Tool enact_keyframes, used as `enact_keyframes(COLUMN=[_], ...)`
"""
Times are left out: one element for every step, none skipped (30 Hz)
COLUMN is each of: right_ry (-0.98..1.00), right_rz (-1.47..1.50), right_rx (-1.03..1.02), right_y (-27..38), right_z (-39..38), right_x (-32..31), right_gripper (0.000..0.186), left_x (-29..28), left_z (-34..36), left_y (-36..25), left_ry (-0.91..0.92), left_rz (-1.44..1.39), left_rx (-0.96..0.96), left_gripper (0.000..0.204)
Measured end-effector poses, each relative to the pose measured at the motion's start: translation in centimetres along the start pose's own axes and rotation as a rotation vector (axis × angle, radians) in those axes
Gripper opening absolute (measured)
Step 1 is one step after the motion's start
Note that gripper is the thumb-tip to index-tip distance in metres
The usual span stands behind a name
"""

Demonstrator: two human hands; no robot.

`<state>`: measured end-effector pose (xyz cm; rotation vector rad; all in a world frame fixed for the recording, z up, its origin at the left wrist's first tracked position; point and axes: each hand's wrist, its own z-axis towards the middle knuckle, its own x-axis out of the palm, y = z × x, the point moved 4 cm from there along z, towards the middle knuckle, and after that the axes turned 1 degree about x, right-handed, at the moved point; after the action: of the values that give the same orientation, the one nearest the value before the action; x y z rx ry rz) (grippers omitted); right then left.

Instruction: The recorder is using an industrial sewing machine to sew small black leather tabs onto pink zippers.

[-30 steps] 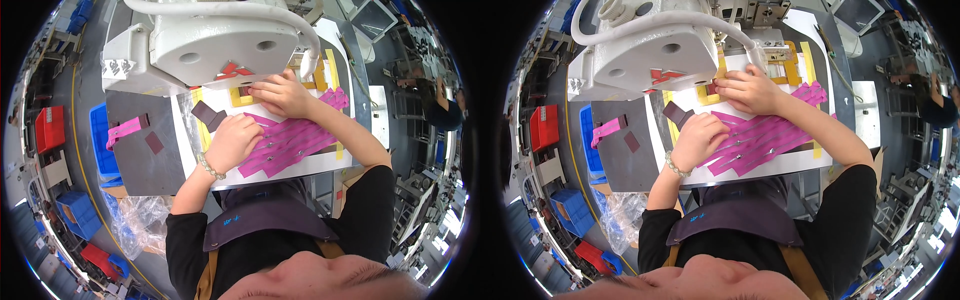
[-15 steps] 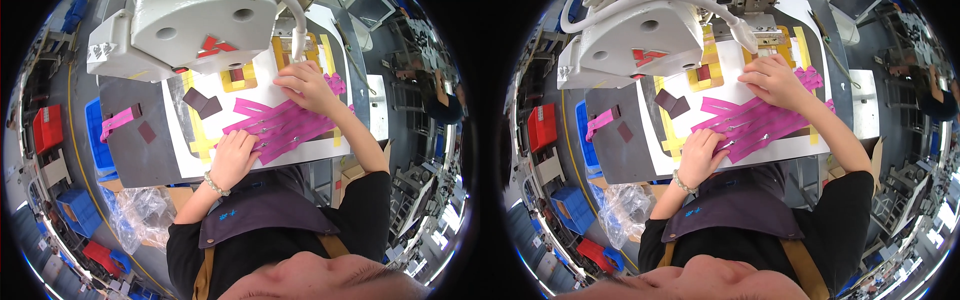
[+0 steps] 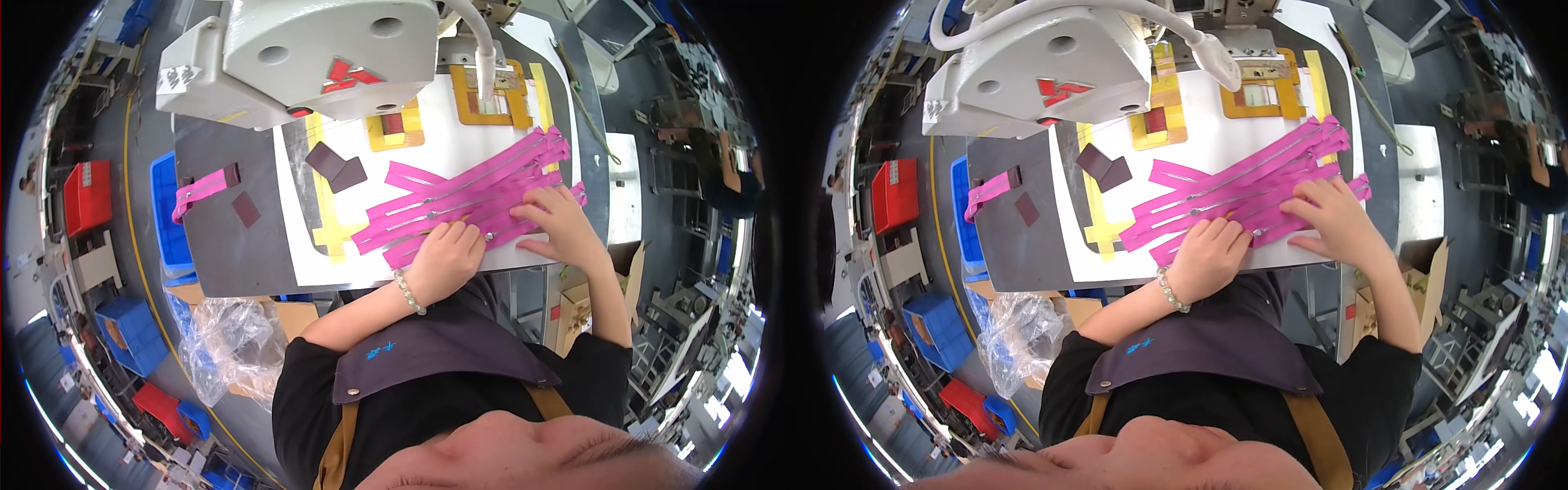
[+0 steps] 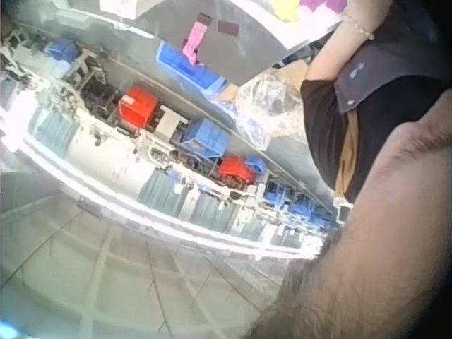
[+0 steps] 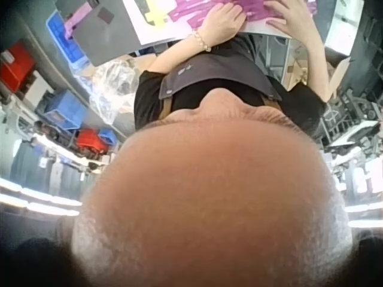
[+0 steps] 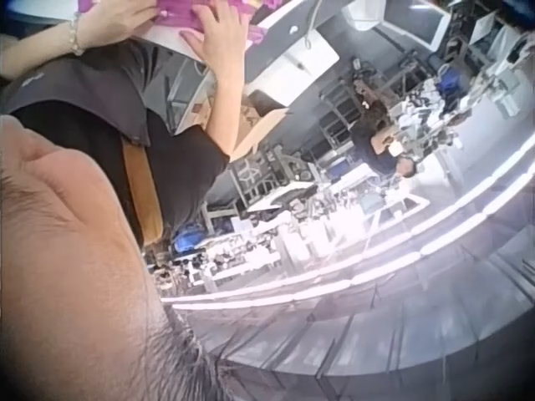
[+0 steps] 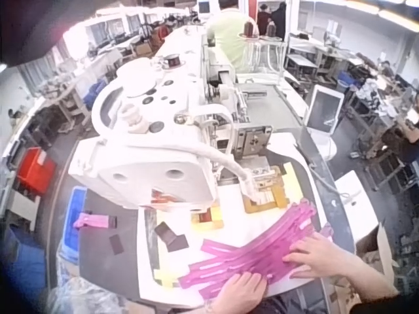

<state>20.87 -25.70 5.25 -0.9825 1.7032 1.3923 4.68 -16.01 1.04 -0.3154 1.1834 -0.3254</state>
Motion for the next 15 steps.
enact_keyframes(right_ry=[-0.003, -0.043, -0.084, -0.103, -0.106, -0.143, -0.181, -0.184, -0.204, -0.224, -0.226, -0.243, -0.26, -0.263, -0.173], right_rz=[0.003, -0.006, -0.014, -0.033, -0.031, -0.06, -0.09, -0.09, -0.148, -0.206, -0.205, -0.107, -0.01, -0.01, 0.174], right_rx=[-0.012, -0.042, -0.071, -0.077, -0.081, -0.079, -0.076, -0.078, -0.079, -0.079, -0.081, -0.066, -0.052, -0.057, 0.021], right_y=[0.3, 0.7, 1.0, 1.2, 1.3, 1.3, 1.3, 1.2, 1.1, 1.0, 0.9, 0.8, 0.6, 0.5, -0.1], right_z=[-0.2, -0.3, -0.5, -0.7, -0.9, -1.0, -1.2, -1.4, -1.5, -1.6, -1.5, -1.4, -1.2, -1.0, -0.7], right_x=[0.3, 0.5, 0.8, 1.2, 1.6, 1.8, 2.0, 2.4, 2.8, 2.9, 2.8, 2.3, 1.8, 1.0, 0.2], right_gripper=[0.052, 0.05, 0.049, 0.049, 0.049, 0.047, 0.045, 0.045, 0.04, 0.036, 0.036, 0.033, 0.031, 0.031, 0.025], left_x=[0.0, -0.1, -0.1, -0.1, -0.1, -0.2, -0.3, -0.6, -1.0, -1.5, -2.1, -2.7, -3.1, -3.6, -4.1], left_z=[0.0, 0.0, 0.0, 0.0, 0.0, 0.0, 0.0, 0.3, 0.5, 0.7, 0.9, 1.1, 1.2, 1.3, 1.6], left_y=[-0.2, -0.3, -0.3, -0.3, -0.3, -0.4, -0.3, -0.3, -0.3, -0.1, 0.1, 0.3, 0.9, 1.6, 2.1], left_ry=[-0.025, -0.023, -0.02, 0.003, 0.026, 0.027, 0.028, 0.028, 0.027, -0.016, -0.057, -0.058, -0.028, 0.001, 0.0], left_rz=[0.029, 0.024, 0.036, 0.041, 0.041, 0.046, 0.017, -0.013, -0.01, -0.107, -0.204, -0.201, -0.236, -0.268, -0.268], left_rx=[0.052, 0.053, 0.048, 0.054, 0.063, 0.063, 0.049, 0.036, 0.038, -0.012, -0.063, -0.063, -0.131, -0.2, -0.196], left_gripper=[0.017, 0.011, 0.011, 0.011, 0.01, 0.01, 0.009, 0.008, 0.008, 0.008, 0.009, 0.009, 0.01, 0.011, 0.011])
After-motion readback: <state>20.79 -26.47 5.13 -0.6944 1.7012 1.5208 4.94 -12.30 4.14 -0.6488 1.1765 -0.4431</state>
